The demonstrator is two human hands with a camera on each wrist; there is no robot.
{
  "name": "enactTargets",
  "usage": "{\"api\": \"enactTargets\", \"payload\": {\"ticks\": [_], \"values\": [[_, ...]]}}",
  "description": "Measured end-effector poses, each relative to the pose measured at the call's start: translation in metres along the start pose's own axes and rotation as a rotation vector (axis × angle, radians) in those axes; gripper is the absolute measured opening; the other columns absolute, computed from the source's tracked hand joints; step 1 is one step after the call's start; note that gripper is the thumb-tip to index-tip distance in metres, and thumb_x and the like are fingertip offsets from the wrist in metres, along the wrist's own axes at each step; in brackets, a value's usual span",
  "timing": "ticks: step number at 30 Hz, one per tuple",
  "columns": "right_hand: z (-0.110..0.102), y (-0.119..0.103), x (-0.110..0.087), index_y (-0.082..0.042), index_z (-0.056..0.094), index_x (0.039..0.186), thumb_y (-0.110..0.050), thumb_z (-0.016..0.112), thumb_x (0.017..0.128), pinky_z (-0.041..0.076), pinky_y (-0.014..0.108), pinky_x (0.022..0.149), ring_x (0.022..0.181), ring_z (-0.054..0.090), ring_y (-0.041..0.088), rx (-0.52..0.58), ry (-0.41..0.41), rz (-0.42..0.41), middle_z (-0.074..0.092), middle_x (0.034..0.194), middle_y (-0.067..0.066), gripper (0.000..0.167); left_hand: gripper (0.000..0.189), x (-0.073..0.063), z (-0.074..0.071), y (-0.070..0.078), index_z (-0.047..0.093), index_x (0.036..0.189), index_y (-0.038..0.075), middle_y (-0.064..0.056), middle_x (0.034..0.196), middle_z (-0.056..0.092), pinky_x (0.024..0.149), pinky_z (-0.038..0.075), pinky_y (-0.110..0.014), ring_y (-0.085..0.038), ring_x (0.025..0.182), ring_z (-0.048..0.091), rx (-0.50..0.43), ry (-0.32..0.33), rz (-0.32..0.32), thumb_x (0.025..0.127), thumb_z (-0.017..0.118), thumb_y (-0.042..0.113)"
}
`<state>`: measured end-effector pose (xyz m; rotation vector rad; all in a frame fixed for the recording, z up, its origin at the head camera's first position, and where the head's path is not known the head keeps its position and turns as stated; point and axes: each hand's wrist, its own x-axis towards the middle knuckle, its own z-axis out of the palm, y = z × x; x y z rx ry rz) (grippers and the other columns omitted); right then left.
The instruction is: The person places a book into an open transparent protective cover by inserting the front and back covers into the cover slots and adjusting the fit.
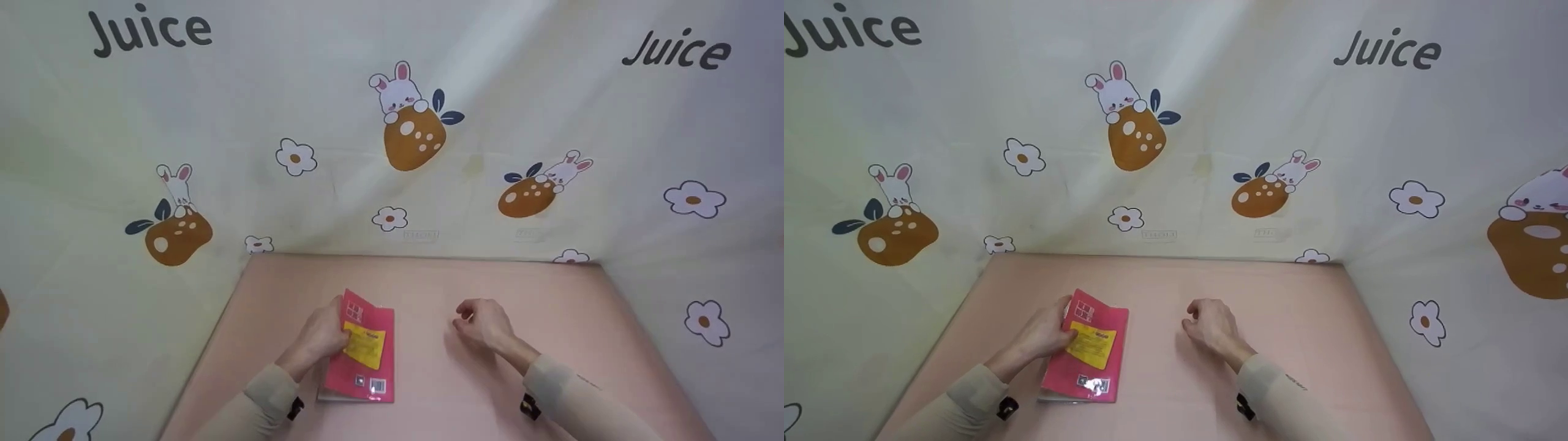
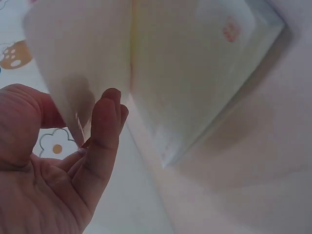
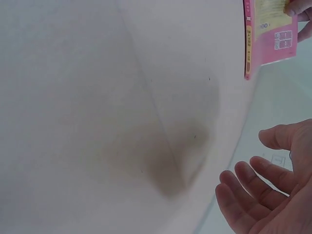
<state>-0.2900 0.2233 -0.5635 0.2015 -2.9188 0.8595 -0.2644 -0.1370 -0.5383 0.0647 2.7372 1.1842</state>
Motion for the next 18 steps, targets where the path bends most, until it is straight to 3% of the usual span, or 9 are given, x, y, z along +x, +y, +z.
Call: {"api": "enactTargets", "payload": {"ticks": [5, 10, 13, 18], "values": [[0.004, 0.001, -0.001, -0.007, 0.085, 0.111, -0.017, 0.084, 0.094, 0.063, 0.045, 0.084, 0.087, 0.072, 0.016, 0.000, -0.002, 0.000, 0.081, 0.098, 0.006, 0.019, 0.099, -0.001, 0.003, -0.008, 0.024, 0.178, 0.009, -0.025, 0.162, 0.060, 0.101, 0.068, -0.054, -0.045, 0.138, 0.070, -0.040, -0.008, -0.037, 0.096, 0.079, -0.002], [0.006, 0.002, -0.002, -0.008, 0.085, 0.107, -0.017, 0.084, 0.093, 0.062, 0.044, 0.082, 0.086, 0.071, 0.016, -0.001, -0.004, 0.000, 0.081, 0.096, 0.005, 0.017, 0.099, -0.003, 0.007, -0.014, 0.023, 0.178, 0.007, -0.024, 0.154, 0.064, 0.094, 0.070, -0.050, -0.038, 0.126, 0.076, 0.018, 0.009, -0.067, 0.098, 0.082, 0.005], [0.008, 0.002, -0.003, -0.008, 0.085, 0.106, -0.016, 0.084, 0.093, 0.061, 0.043, 0.082, 0.086, 0.070, 0.016, 0.004, -0.012, 0.002, 0.081, 0.095, 0.005, 0.016, 0.088, -0.004, 0.008, -0.018, 0.035, 0.171, 0.004, -0.020, 0.140, 0.070, 0.088, 0.071, -0.046, -0.030, 0.112, 0.077, 0.076, 0.019, -0.089, 0.097, 0.083, 0.009], [0.010, 0.003, -0.004, -0.007, 0.085, 0.106, -0.015, 0.085, 0.093, 0.061, 0.044, 0.083, 0.087, 0.070, 0.016, 0.013, -0.016, 0.007, 0.080, 0.096, 0.005, 0.016, 0.054, -0.009, 0.010, -0.022, 0.061, 0.139, 0.006, -0.010, 0.110, 0.071, 0.074, 0.067, -0.037, -0.022, 0.089, 0.070, 0.203, 0.051, -0.148, 0.094, 0.088, 0.020]]}}
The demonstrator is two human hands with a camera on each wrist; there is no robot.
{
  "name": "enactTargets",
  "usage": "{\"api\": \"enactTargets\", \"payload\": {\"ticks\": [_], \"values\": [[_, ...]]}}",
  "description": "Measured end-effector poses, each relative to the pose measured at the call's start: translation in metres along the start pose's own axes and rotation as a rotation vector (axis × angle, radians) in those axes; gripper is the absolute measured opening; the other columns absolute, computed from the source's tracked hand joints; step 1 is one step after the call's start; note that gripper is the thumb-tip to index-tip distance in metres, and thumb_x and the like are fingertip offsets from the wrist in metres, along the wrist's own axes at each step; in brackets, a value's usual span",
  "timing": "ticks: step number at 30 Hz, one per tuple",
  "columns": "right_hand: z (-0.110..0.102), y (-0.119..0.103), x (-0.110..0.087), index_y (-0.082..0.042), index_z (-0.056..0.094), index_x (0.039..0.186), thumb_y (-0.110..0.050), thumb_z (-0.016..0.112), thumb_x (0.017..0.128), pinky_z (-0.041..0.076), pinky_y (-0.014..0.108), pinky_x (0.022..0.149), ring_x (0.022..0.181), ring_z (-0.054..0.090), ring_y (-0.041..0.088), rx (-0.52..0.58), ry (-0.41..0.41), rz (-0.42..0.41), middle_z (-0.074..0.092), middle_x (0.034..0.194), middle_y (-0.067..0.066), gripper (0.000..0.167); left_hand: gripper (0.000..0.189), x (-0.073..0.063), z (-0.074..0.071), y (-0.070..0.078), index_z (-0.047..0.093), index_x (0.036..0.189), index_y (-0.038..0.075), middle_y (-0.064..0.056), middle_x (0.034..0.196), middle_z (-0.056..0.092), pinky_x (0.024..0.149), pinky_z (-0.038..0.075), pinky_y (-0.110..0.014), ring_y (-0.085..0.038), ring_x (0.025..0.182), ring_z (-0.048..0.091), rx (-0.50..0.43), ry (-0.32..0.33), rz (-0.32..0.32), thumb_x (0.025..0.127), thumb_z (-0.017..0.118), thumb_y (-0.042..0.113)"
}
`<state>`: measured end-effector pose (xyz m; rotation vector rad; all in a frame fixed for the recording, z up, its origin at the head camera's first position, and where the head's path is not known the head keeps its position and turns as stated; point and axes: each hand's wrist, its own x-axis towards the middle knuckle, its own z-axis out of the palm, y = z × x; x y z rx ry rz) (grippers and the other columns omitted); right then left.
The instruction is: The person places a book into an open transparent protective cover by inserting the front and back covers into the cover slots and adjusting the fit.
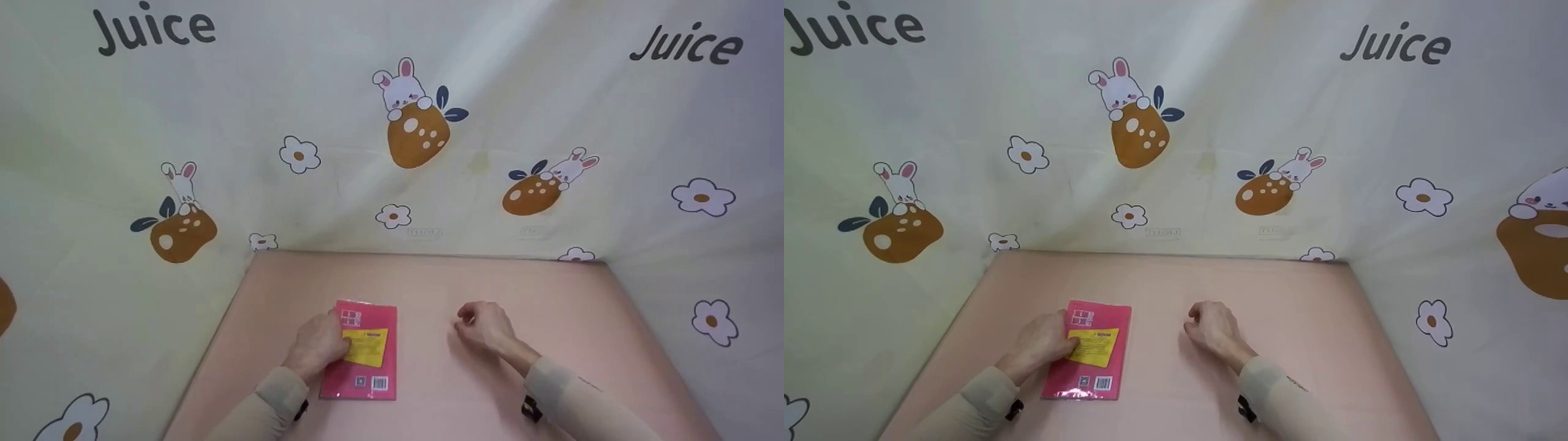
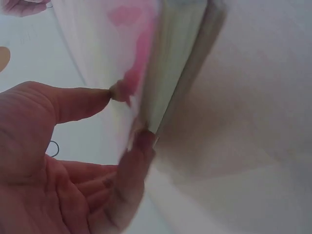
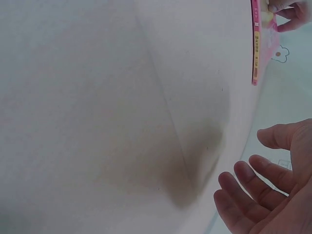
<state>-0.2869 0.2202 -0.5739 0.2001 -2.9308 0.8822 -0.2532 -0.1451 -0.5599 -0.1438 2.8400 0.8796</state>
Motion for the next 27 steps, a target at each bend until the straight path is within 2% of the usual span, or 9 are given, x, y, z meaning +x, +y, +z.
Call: {"api": "enactTargets", "payload": {"ticks": [2, 4, 9, 12, 15, 17, 22, 24, 27], "values": [[0.000, 0.000, 0.000, -0.007, 0.085, 0.107, -0.015, 0.085, 0.093, 0.061, 0.044, 0.083, 0.087, 0.070, 0.016, 0.000, 0.002, -0.004, 0.081, 0.096, 0.005, 0.016, 0.044, -0.002, 0.002, 0.002, 0.064, 0.128, 0.008, -0.008, 0.104, 0.068, 0.073, 0.067, -0.037, -0.022, 0.085, 0.069, 0.067, 0.015, -0.018, 0.094, 0.088, 0.023], [0.000, 0.000, 0.000, -0.007, 0.085, 0.106, -0.015, 0.085, 0.092, 0.062, 0.045, 0.082, 0.086, 0.070, 0.016, -0.004, 0.005, -0.006, 0.081, 0.096, 0.005, 0.016, 0.042, -0.004, 0.005, 0.007, 0.067, 0.125, 0.007, -0.010, 0.105, 0.066, 0.078, 0.069, -0.042, -0.024, 0.089, 0.067, 0.164, 0.042, 0.002, 0.093, 0.088, 0.024], [0.002, 0.001, -0.001, -0.009, 0.085, 0.106, -0.015, 0.085, 0.092, 0.062, 0.043, 0.083, 0.088, 0.072, 0.015, -0.007, -0.008, 0.009, 0.081, 0.096, 0.002, 0.015, 0.040, -0.007, 0.017, 0.026, 0.075, 0.121, 0.002, -0.019, 0.114, 0.068, 0.091, 0.069, -0.051, -0.032, 0.101, 0.062, 0.505, 0.173, 0.189, 0.093, 0.089, 0.028], [0.001, 0.001, -0.001, -0.009, 0.085, 0.107, -0.016, 0.084, 0.093, 0.063, 0.043, 0.083, 0.089, 0.072, 0.016, -0.003, -0.013, 0.013, 0.081, 0.096, 0.001, 0.016, 0.039, -0.006, 0.022, 0.038, 0.077, 0.111, 0.002, -0.020, 0.111, 0.072, 0.089, 0.068, -0.049, -0.034, 0.102, 0.064, 0.621, 0.212, 0.262, 0.092, 0.088, 0.034], [0.001, 0.000, -0.001, -0.009, 0.085, 0.107, -0.016, 0.084, 0.093, 0.063, 0.044, 0.083, 0.089, 0.072, 0.016, -0.002, -0.007, 0.004, 0.081, 0.096, 0.002, 0.016, 0.039, -0.006, 0.027, 0.049, 0.077, 0.101, 0.003, -0.018, 0.107, 0.075, 0.094, 0.068, -0.050, -0.033, 0.102, 0.067, 0.658, 0.191, 0.284, 0.092, 0.086, 0.040], [0.002, 0.000, -0.001, -0.009, 0.085, 0.107, -0.016, 0.084, 0.093, 0.063, 0.044, 0.083, 0.089, 0.072, 0.016, -0.005, -0.005, -0.003, 0.080, 0.095, 0.001, 0.015, 0.039, -0.008, 0.031, 0.054, 0.074, 0.096, 0.005, -0.015, 0.099, 0.074, 0.090, 0.070, -0.047, -0.032, 0.100, 0.069, 0.670, 0.159, 0.278, 0.092, 0.085, 0.043], [0.004, -0.001, -0.003, -0.009, 0.086, 0.105, -0.016, 0.084, 0.093, 0.062, 0.044, 0.082, 0.087, 0.071, 0.015, -0.012, -0.005, -0.023, 0.081, 0.095, 0.002, 0.014, 0.052, -0.010, 0.042, 0.062, 0.063, 0.077, 0.011, -0.006, 0.072, 0.059, 0.066, 0.063, -0.032, -0.023, 0.072, 0.064, 0.615, 0.085, 0.193, 0.091, 0.085, 0.055], [0.004, -0.001, -0.004, -0.010, 0.086, 0.105, -0.017, 0.084, 0.092, 0.062, 0.045, 0.082, 0.088, 0.072, 0.015, -0.018, -0.003, -0.021, 0.081, 0.095, 0.002, 0.014, 0.061, -0.009, 0.047, 0.064, 0.061, 0.073, 0.012, -0.003, 0.066, 0.055, 0.065, 0.059, -0.031, -0.020, 0.064, 0.059, 0.612, 0.063, 0.147, 0.090, 0.083, 0.066], [0.003, 0.000, -0.004, -0.010, 0.086, 0.105, -0.017, 0.084, 0.093, 0.062, 0.045, 0.083, 0.089, 0.072, 0.016, -0.028, 0.003, -0.012, 0.081, 0.096, 0.002, 0.014, 0.070, -0.007, 0.052, 0.069, 0.065, 0.077, 0.009, -0.003, 0.067, 0.059, 0.077, 0.064, -0.034, -0.020, 0.070, 0.066, 0.636, 0.024, 0.091, 0.088, 0.078, 0.078]]}}
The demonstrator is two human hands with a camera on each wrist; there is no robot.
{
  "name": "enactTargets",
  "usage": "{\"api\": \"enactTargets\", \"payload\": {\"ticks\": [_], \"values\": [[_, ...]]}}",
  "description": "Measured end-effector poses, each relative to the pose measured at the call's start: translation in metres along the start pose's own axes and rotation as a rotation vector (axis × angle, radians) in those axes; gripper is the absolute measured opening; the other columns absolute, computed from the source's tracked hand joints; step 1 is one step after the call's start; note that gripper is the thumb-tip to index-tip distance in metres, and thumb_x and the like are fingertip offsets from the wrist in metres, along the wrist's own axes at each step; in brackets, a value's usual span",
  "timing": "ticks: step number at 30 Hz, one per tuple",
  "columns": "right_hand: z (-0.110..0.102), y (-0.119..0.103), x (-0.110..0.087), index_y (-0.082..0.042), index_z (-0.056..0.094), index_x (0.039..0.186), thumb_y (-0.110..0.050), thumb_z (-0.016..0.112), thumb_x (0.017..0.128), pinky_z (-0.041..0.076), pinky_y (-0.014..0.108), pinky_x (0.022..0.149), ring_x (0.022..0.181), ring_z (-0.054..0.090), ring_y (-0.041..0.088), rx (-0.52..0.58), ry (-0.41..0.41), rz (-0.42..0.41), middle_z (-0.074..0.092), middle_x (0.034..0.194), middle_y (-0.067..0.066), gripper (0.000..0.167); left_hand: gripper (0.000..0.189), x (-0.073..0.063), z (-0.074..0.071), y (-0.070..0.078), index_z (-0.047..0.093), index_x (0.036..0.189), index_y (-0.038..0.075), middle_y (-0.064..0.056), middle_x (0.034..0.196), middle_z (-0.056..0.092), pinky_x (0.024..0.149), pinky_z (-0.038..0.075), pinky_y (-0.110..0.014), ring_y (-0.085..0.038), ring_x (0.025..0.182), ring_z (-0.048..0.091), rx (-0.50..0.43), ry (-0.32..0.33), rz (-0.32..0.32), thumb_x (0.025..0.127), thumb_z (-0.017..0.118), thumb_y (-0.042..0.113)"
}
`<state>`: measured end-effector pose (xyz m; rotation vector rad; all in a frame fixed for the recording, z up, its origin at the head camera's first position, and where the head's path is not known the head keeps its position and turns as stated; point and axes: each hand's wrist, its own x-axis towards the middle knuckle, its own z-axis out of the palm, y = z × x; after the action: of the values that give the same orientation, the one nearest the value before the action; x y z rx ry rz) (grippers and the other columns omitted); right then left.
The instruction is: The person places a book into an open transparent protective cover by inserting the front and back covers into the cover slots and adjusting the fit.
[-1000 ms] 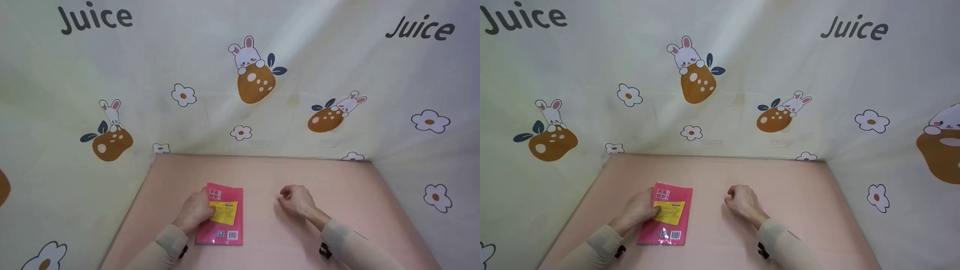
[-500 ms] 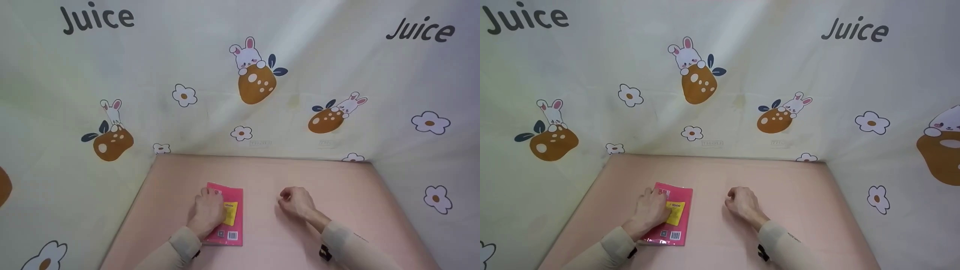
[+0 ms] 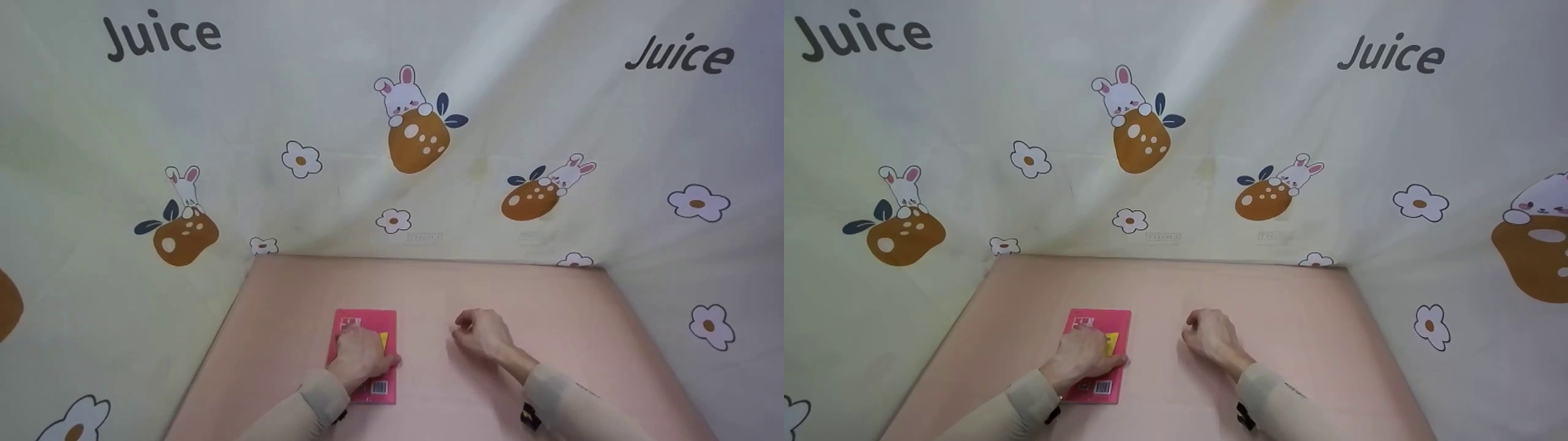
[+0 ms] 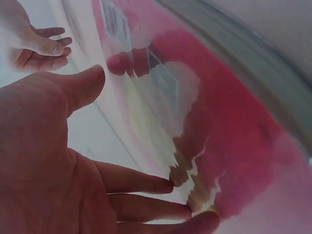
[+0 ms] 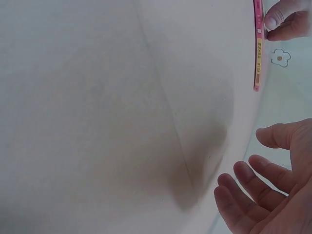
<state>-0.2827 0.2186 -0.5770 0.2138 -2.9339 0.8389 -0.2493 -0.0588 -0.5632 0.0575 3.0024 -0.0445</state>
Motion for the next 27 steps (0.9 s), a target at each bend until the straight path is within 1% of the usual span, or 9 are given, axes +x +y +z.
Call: {"api": "enactTargets", "payload": {"ticks": [1, 3, 5, 7, 8, 13, 20, 24, 27], "values": [[0.000, 0.000, 0.000, -0.010, 0.086, 0.105, -0.017, 0.085, 0.093, 0.062, 0.045, 0.083, 0.089, 0.072, 0.016, -0.001, 0.002, 0.003, 0.081, 0.096, 0.002, 0.014, 0.074, 0.001, 0.000, 0.002, 0.069, 0.080, 0.007, -0.004, 0.070, 0.064, 0.086, 0.067, -0.037, -0.023, 0.078, 0.073, 0.020, -0.015, -0.005, 0.088, 0.076, 0.081], [0.000, -0.001, 0.000, -0.010, 0.086, 0.105, -0.018, 0.085, 0.093, 0.062, 0.045, 0.083, 0.089, 0.071, 0.016, 0.002, 0.002, 0.008, 0.081, 0.097, 0.002, 0.015, 0.084, 0.002, 0.000, 0.007, 0.075, 0.095, 0.000, -0.010, 0.089, 0.079, 0.103, 0.067, -0.048, -0.031, 0.102, 0.081, 0.054, -0.044, -0.007, 0.088, 0.073, 0.084], [0.001, -0.001, 0.000, -0.011, 0.086, 0.106, -0.019, 0.085, 0.093, 0.062, 0.045, 0.084, 0.090, 0.071, 0.016, 0.007, -0.003, 0.008, 0.081, 0.097, 0.002, 0.015, 0.092, 0.003, -0.001, 0.011, 0.078, 0.109, -0.006, -0.017, 0.113, 0.084, 0.116, 0.061, -0.058, -0.038, 0.125, 0.079, 0.070, -0.060, -0.003, 0.089, 0.072, 0.084], [0.003, -0.002, 0.000, -0.011, 0.086, 0.105, -0.019, 0.085, 0.093, 0.062, 0.044, 0.084, 0.090, 0.071, 0.016, 0.013, -0.008, 0.003, 0.081, 0.097, 0.002, 0.015, 0.090, 0.003, -0.002, 0.014, 0.078, 0.113, -0.006, -0.020, 0.124, 0.083, 0.120, 0.056, -0.065, -0.041, 0.135, 0.075, 0.073, -0.070, -0.009, 0.089, 0.074, 0.080], [0.003, -0.002, -0.001, -0.011, 0.086, 0.105, -0.018, 0.085, 0.093, 0.062, 0.044, 0.084, 0.090, 0.071, 0.015, 0.015, -0.008, -0.002, 0.081, 0.097, 0.002, 0.014, 0.086, 0.004, -0.004, 0.015, 0.077, 0.113, -0.006, -0.020, 0.124, 0.083, 0.121, 0.055, -0.066, -0.041, 0.132, 0.076, 0.057, -0.076, -0.016, 0.089, 0.076, 0.077], [0.007, -0.002, -0.003, -0.010, 0.086, 0.103, -0.016, 0.084, 0.091, 0.061, 0.044, 0.083, 0.089, 0.071, 0.016, 0.016, -0.005, -0.024, 0.080, 0.095, 0.001, 0.014, 0.056, 0.003, -0.008, 0.016, 0.073, 0.088, 0.005, -0.009, 0.083, 0.074, 0.121, 0.054, -0.069, -0.032, 0.107, 0.079, -0.035, -0.082, -0.039, 0.084, 0.087, 0.059], [0.010, 0.000, -0.007, -0.010, 0.085, 0.103, -0.016, 0.085, 0.091, 0.062, 0.045, 0.084, 0.089, 0.071, 0.016, 0.013, -0.014, -0.021, 0.081, 0.095, 0.001, 0.014, 0.049, 0.008, -0.012, 0.014, 0.071, 0.091, 0.007, -0.008, 0.084, 0.070, 0.126, 0.044, -0.077, -0.037, 0.112, 0.074, -0.259, -0.133, -0.067, 0.083, 0.088, 0.053], [0.009, -0.001, -0.006, -0.010, 0.086, 0.104, -0.017, 0.086, 0.092, 0.062, 0.045, 0.084, 0.089, 0.070, 0.016, 0.013, -0.014, -0.013, 0.080, 0.095, 0.002, 0.014, 0.031, 0.009, -0.020, 0.009, 0.067, 0.081, 0.010, -0.007, 0.081, 0.065, 0.121, 0.045, -0.074, -0.032, 0.092, 0.068, -0.400, -0.157, -0.096, 0.085, 0.082, 0.037], [0.007, -0.004, -0.005, -0.010, 0.086, 0.105, -0.019, 0.085, 0.093, 0.062, 0.046, 0.086, 0.090, 0.070, 0.016, 0.019, -0.024, -0.007, 0.081, 0.097, 0.003, 0.015, 0.023, 0.008, -0.024, 0.003, 0.063, 0.074, 0.011, -0.005, 0.073, 0.060, 0.101, 0.054, -0.060, -0.027, 0.073, 0.063, -0.450, -0.159, -0.098, 0.083, 0.079, 0.025]]}}
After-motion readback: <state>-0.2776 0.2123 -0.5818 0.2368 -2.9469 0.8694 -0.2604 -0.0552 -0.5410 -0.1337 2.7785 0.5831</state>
